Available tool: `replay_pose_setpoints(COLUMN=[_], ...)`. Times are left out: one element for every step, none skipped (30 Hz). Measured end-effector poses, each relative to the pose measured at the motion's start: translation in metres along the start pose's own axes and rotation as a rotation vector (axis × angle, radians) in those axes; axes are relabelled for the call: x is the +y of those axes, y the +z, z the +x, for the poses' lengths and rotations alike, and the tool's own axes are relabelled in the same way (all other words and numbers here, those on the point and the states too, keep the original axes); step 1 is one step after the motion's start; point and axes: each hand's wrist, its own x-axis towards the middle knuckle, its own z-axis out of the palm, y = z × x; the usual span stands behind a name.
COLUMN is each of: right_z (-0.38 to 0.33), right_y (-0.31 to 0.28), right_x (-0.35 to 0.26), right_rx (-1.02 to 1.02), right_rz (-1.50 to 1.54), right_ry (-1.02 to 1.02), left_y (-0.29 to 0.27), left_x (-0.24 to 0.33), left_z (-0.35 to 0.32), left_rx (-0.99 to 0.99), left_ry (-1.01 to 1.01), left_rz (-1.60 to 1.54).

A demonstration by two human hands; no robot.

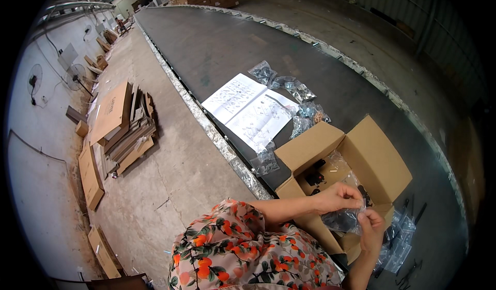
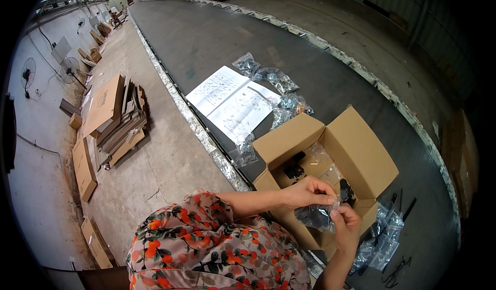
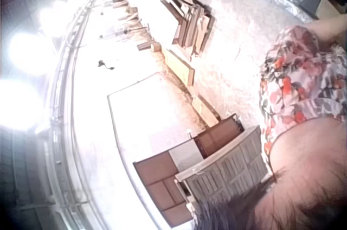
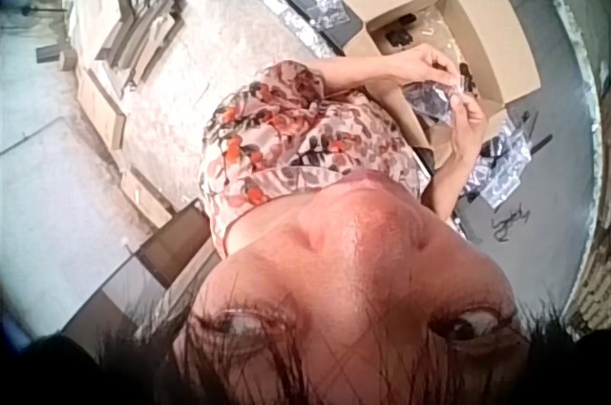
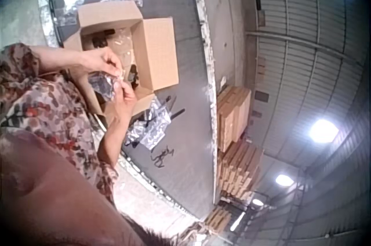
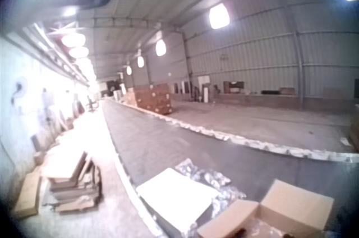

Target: The person unboxes various chair components from a cardboard box on a conveyor belt, removing items from plastic bags and placing them on the belt while consulting an instruction manual.

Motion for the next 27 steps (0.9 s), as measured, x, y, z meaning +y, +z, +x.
replay_pose_setpoints(right_z=[0.000,0.000,0.000,0.001,0.001,0.001,0.001,0.000,-0.001,-0.001,-0.001,-0.001,-0.001,-0.001,-0.001,-0.001,-0.001,-0.001,-0.001,-0.001,-0.001,-0.001,-0.001,-0.001,-0.001,-0.001,-0.001], right_y=[0.001,0.001,0.002,0.001,0.001,0.001,0.002,0.006,0.008,0.007,0.006,0.005,0.004,0.004,0.004,0.004,0.004,0.003,0.003,0.004,0.005,0.006,0.008,0.009,0.011,0.012,0.012], right_x=[0.000,0.001,0.001,0.003,0.005,0.006,0.004,0.001,-0.001,-0.001,0.000,0.000,-0.001,-0.003,-0.005,-0.005,-0.006,-0.006,-0.005,-0.004,-0.003,-0.002,-0.001,-0.001,0.000,0.002,0.003], right_rx=[0.013,0.025,0.037,0.067,0.096,0.124,0.137,0.150,0.164,0.166,0.169,0.173,0.168,0.163,0.156,0.150,0.143,0.138,0.132,0.125,0.119,0.121,0.122,0.124,0.120,0.116,0.117], right_rz=[0.009,0.018,0.027,-0.001,-0.028,-0.055,-0.079,-0.103,-0.126,-0.143,-0.159,-0.178,-0.191,-0.203,-0.214,-0.225,-0.237,-0.248,-0.245,-0.242,-0.239,-0.241,-0.242,-0.243,-0.245,-0.246,-0.249], right_ry=[-0.005,-0.010,-0.016,-0.050,-0.083,-0.116,-0.131,-0.146,-0.161,-0.163,-0.166,-0.169,-0.174,-0.179,-0.185,-0.179,-0.173,-0.168,-0.167,-0.166,-0.164,-0.167,-0.170,-0.174,-0.179,-0.184,-0.190], left_y=[0.000,0.001,0.001,0.001,0.001,0.000,-0.002,-0.002,-0.002,-0.002,-0.002,-0.002,0.000,0.000,0.000,0.000,0.000,0.000,0.001,0.002,0.002,0.001,0.001,0.000,0.000,0.000,0.001], left_x=[0.000,0.001,0.002,0.003,0.004,0.003,0.002,0.001,0.000,0.000,0.000,0.001,0.003,0.004,0.003,0.001,0.000,0.001,0.002,0.003,0.002,0.002,0.002,0.002,0.003,0.004,0.004], left_z=[0.000,0.000,0.000,0.000,0.001,0.001,0.002,0.003,0.004,0.004,0.005,0.005,0.005,0.006,0.006,0.006,0.006,0.006,0.005,0.004,0.004,0.003,0.002,0.001,-0.001,-0.003,-0.003], left_rx=[-0.005,-0.010,0.000,0.010,0.021,0.014,0.007,0.001,0.004,0.007,0.010,0.012,0.014,0.016,0.018,0.019,0.022,0.026,0.031,0.038,0.037,0.038,0.040,0.042,0.045,0.049,0.053], left_ry=[0.003,0.006,-0.009,-0.023,-0.038,-0.039,-0.040,-0.041,-0.044,-0.046,-0.049,-0.057,-0.066,-0.074,-0.064,-0.053,-0.042,-0.021,0.001,0.024,0.043,0.062,0.081,0.099,0.116,0.133,0.154], left_rz=[-0.004,-0.009,0.038,0.084,0.130,0.139,0.148,0.156,0.142,0.128,0.114,0.116,0.118,0.120,0.123,0.126,0.129,0.137,0.146,0.155,0.163,0.171,0.179,0.222,0.265,0.308,0.355])
